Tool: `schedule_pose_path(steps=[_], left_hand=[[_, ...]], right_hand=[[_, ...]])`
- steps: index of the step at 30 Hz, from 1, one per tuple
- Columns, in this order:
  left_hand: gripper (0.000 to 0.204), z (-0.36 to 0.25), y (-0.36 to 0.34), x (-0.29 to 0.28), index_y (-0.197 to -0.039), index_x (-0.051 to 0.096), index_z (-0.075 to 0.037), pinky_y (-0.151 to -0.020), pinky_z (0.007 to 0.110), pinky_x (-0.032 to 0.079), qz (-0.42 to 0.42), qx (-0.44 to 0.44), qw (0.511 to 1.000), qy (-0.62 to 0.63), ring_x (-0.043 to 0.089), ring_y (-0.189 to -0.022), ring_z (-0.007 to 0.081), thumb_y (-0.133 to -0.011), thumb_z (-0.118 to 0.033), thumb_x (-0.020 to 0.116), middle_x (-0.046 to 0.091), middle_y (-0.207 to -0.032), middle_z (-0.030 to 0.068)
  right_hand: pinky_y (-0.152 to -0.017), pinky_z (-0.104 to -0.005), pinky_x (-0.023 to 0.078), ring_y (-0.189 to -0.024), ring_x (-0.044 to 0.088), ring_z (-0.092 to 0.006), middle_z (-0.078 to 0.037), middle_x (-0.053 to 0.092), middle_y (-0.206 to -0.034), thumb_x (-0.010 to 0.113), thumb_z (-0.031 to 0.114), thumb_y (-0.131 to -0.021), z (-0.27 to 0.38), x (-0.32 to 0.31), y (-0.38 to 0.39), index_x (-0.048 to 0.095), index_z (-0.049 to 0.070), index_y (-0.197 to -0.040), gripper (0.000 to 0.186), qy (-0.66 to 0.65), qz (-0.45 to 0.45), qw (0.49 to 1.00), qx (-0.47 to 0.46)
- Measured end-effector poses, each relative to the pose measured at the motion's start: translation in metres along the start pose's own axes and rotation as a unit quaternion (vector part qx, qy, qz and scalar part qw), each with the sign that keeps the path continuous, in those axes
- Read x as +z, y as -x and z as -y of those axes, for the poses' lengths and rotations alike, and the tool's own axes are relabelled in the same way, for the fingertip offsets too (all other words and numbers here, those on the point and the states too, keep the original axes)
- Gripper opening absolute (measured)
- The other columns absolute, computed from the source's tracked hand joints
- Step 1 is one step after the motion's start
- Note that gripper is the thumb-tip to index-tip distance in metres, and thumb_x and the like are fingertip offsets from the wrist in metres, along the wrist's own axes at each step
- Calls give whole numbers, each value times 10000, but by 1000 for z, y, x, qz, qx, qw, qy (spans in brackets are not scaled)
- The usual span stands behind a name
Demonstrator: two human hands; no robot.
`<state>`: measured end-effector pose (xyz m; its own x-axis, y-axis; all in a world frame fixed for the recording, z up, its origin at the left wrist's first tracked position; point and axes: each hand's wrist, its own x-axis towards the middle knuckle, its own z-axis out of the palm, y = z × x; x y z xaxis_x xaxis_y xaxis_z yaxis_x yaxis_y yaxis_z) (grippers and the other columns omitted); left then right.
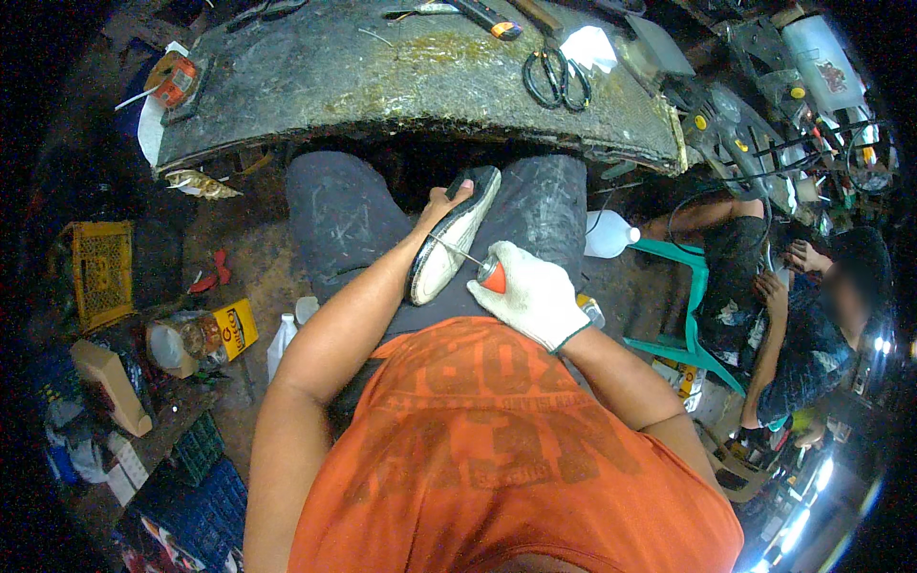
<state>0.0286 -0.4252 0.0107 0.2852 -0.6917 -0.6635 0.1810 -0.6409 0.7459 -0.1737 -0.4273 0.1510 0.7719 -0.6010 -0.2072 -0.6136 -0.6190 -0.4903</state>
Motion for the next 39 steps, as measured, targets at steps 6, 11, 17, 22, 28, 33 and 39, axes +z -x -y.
schedule_pose_path(steps=[6,11,17,22,28,33,39], left_hand=[[1215,5,-7,1,-1507,458,134,-1155,470,480,-14,-1,1000,-25,608,-1375,450,-879,-890,641,620,-1434,363],[1239,23,-28,6,-1530,449,137,-1171,475,471,-53,33,995,-83,590,-1407,461,-876,-899,633,604,-1466,371],[1193,32,-33,15,-1521,422,187,-1219,490,421,-90,114,980,-138,502,-1478,486,-936,-834,617,513,-1530,410],[1001,17,-13,17,-1556,397,88,-1205,533,432,-82,94,982,-144,504,-1448,517,-989,-703,628,475,-1554,368],[944,5,-5,17,-1573,403,36,-1190,579,439,-86,66,981,-159,509,-1448,528,-1003,-686,617,453,-1588,334],[866,2,8,18,-1530,440,24,-1201,587,415,-161,162,952,-203,427,-1499,526,-989,-602,696,415,-1610,319],[736,6,60,-28,-1455,511,-6,-1170,529,452,13,275,943,-188,557,-1356,472,-953,-457,805,537,-1493,284]], right_hand=[[-740,-509,601,-864,750,-391,-171,719,-960,752,469,-953,2,0,3,583,97,-1089,431,9,-5,999,-39],[-781,-513,608,-916,760,-407,-189,756,-1011,754,485,-953,-1,-14,6,617,78,-1207,499,6,8,1000,3],[-782,-513,607,-923,758,-418,-201,762,-1017,753,491,-954,2,-32,7,611,58,-1261,549,35,15,999,19],[-728,-514,595,-861,741,-408,-185,723,-933,759,457,-949,16,-39,17,591,81,-1122,446,72,33,997,-12],[-723,-513,601,-872,748,-407,-189,729,-940,777,442,-938,19,-41,19,599,85,-1131,444,80,38,995,-34],[-818,-492,613,-967,759,-432,-216,764,-1025,797,507,-933,3,-45,8,629,77,-1254,563,19,6,995,99],[-905,-442,595,-1013,766,-372,-205,770,-1058,839,496,-923,-14,-35,16,646,53,-1295,609,-163,-52,973,155]])
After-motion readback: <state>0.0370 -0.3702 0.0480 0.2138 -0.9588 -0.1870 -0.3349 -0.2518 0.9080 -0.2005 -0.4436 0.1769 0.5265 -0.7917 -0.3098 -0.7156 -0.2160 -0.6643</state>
